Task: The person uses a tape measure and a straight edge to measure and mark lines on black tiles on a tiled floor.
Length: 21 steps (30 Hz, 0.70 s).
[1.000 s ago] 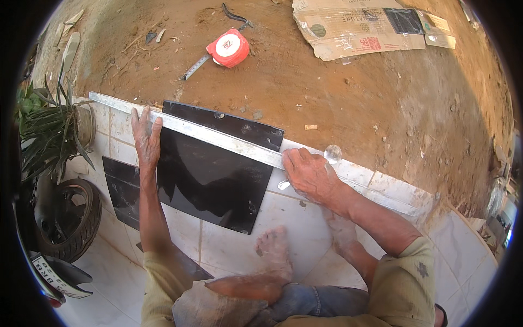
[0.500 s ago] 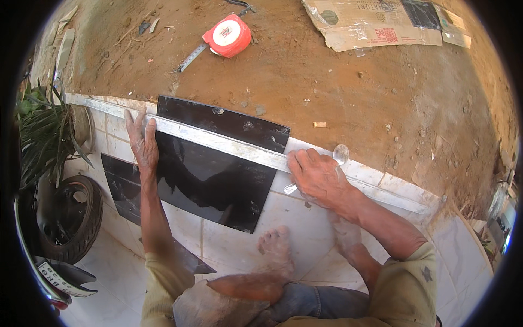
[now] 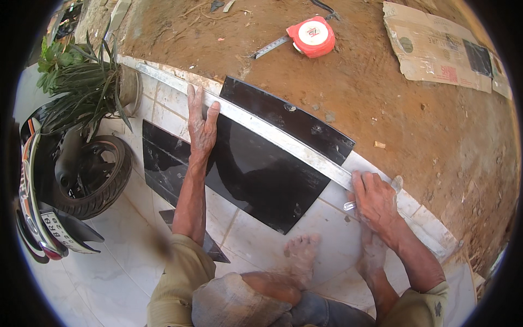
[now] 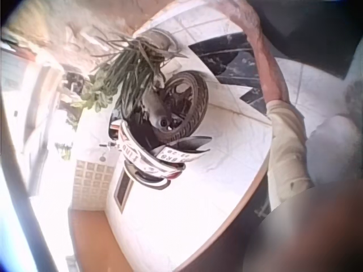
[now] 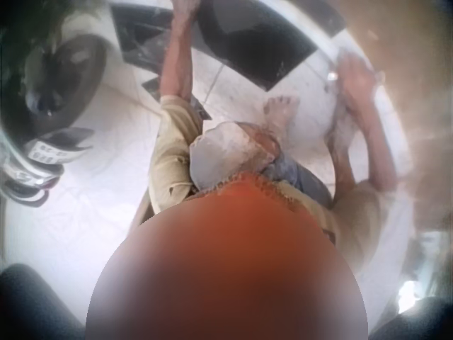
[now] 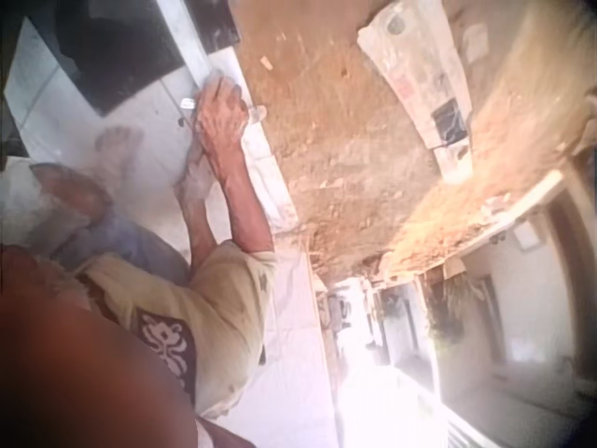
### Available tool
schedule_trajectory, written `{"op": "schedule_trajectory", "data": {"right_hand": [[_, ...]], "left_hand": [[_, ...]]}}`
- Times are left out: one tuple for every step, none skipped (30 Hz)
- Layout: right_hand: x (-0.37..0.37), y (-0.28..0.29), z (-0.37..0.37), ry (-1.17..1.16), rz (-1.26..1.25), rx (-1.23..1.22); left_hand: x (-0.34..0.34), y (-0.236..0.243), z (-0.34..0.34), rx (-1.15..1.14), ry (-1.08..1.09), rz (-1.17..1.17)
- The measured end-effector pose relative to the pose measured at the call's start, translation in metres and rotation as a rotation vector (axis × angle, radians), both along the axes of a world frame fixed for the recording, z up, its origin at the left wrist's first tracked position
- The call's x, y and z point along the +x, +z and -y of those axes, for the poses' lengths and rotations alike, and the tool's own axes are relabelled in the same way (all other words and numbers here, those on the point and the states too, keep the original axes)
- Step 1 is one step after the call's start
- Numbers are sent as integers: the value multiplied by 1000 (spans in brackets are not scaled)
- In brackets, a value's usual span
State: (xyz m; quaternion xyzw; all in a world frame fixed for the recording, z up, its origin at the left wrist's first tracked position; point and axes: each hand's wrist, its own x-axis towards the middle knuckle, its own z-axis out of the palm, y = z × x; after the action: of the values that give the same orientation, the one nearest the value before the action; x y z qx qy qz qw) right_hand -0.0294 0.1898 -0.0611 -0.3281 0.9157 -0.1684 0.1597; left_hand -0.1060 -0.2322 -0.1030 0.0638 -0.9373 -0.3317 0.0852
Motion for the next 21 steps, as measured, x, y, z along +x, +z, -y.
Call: {"op": "schedule_trajectory", "data": {"right_hand": [[0, 0, 0, -4, -5, 5], [0, 1, -1, -4, -2, 9], [0, 1, 0, -5, 10, 9], [0, 2, 0, -8, 20, 9], [0, 2, -1, -14, 27, 24], [0, 2, -2, 2, 23, 24], [0, 2, -3, 17, 20, 24], [1, 3, -3, 8, 30, 48], [1, 3, -2, 36, 21, 40], [2, 3, -1, 63, 12, 32], [2, 4, -1, 54, 15, 44], [3, 5, -2, 61, -1, 42], [3, 6, -2, 68, -17, 41], [5, 5, -3, 65, -20, 44], [4, 4, -2, 59, -9, 61], [3, 3, -1, 66, -17, 52], [2, 4, 1, 78, -20, 42], [1, 6, 2, 72, 14, 42], [1, 7, 2, 70, 24, 59], [0, 6, 3, 66, 11, 43], [0, 6, 3, 64, 0, 27]], "left_hand": [[-3, 1, 1, -10, -4, 6], [-3, -1, -1, -13, -7, 17], [-2, -1, 0, -9, -9, 19], [0, 0, 3, -37, -12, 29], [2, -1, 3, -56, -19, 43], [5, -1, 1, -54, -10, 48], [5, 0, 1, -46, 0, 44], [8, -4, 2, -26, 8, 43], [9, -4, 5, -17, 16, 39], [11, -4, 5, -7, 25, 41], [9, -3, 3, -23, 25, 50], [8, -2, 1, -40, 21, 51], [6, -2, -2, -57, 18, 53], [7, -3, -5, -74, 18, 64], [8, -5, -7, -90, 18, 75], [8, -7, -5, -91, 17, 65], [10, -7, -5, -48, 41, 66], [9, -5, -6, -49, 50, 66], [10, -6, -6, -50, 60, 68], [8, -7, -4, -44, 49, 50], [8, -7, -4, -42, 61, 55]]}}
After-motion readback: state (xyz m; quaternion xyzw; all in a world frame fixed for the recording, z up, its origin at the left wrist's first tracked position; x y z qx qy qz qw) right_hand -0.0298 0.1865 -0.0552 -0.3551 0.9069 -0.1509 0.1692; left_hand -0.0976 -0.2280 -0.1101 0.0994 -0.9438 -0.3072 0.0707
